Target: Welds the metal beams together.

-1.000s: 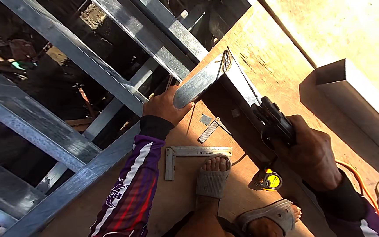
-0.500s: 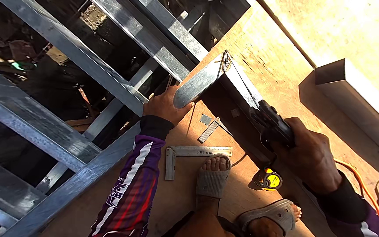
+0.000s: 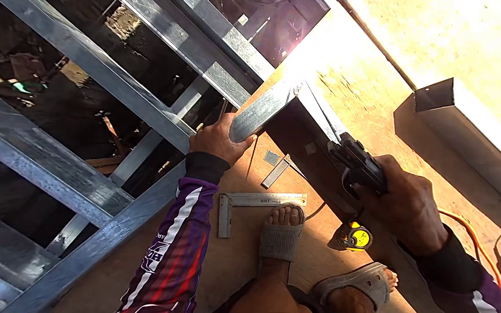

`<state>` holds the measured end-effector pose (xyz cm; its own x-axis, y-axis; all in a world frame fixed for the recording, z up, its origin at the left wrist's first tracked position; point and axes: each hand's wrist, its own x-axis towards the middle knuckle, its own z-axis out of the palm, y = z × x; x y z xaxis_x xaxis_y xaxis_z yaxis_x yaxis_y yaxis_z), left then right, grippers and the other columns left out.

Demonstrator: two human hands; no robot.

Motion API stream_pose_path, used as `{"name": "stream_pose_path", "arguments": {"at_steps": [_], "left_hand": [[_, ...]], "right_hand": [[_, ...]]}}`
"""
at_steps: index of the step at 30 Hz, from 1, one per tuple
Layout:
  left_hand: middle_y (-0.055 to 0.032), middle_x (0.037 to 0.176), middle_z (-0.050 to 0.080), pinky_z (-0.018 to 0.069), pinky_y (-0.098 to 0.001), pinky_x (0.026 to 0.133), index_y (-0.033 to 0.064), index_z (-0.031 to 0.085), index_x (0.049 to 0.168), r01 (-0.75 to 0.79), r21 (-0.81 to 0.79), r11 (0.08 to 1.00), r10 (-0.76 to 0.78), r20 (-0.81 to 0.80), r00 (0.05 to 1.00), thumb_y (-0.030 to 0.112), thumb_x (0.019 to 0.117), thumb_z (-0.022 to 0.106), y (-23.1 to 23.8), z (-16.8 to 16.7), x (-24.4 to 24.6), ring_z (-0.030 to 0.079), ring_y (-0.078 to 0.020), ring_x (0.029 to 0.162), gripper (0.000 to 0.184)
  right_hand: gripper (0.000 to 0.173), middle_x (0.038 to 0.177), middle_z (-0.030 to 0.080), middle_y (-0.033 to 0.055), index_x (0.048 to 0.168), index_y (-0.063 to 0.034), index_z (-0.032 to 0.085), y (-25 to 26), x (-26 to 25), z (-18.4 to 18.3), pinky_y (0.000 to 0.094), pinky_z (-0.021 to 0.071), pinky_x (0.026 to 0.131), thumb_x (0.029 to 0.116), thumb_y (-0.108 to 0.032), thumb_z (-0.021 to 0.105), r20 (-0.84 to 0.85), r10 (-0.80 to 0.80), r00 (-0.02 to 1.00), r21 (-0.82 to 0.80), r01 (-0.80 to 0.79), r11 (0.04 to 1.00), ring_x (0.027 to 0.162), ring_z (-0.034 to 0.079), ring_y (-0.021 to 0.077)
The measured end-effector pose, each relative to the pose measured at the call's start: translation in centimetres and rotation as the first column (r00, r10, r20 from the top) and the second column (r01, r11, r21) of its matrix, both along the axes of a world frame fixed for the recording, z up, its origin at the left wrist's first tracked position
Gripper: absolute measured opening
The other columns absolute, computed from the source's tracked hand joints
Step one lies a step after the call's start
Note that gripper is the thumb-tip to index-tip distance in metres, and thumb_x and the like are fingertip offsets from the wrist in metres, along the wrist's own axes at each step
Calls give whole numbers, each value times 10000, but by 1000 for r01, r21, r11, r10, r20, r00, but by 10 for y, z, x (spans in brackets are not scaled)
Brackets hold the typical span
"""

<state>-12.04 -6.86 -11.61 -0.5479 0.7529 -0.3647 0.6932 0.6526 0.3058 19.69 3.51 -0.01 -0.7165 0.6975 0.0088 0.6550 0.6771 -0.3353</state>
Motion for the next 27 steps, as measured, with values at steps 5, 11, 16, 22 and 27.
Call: {"name": "stream_pose_path", "arguments": {"at_steps": [5,11,16,22,27], "left_hand": [[-223,1064,742,499,-725,747,194,589,1409,13,31,999,-12,-1,1000,658,821,737,-1,-1,-1,713,-482,934,763],[-233,1098,735,490,-730,791,186,580,1425,4,6,1000,-4,16,1000,644,834,743,0,1,0,703,-486,987,765],[-220,1069,740,496,-719,759,203,589,1405,4,6,1000,-4,-1,1000,659,820,738,0,0,0,707,-479,961,757],[-228,1092,736,491,-728,780,203,577,1424,1,-13,1000,-1,15,1000,647,837,737,0,2,0,704,-483,979,754],[-219,1087,739,496,-724,778,201,579,1417,7,6,1000,-7,10,1000,649,833,738,-1,0,-1,709,-476,969,754]], "right_hand": [[298,646,606,69,1028,-37,636,1,-1,0,403,461,448,919,-312,602,-2,-1,1000,6,1,1000,531,607,222],[303,665,618,75,1038,-36,638,0,0,0,394,469,459,948,-323,603,-13,-1,1000,4,1,1000,547,616,218],[314,651,616,71,1041,-36,639,0,0,0,392,466,450,923,-325,603,-8,-2,1000,8,2,1000,535,615,213],[300,662,623,70,1038,-41,641,0,0,-1,400,468,456,919,-314,609,-10,-3,1000,-3,3,1000,549,623,219],[296,649,610,64,1031,-41,640,0,-1,-1,385,462,460,928,-316,602,-12,-6,1000,3,6,1000,538,607,202]]}}
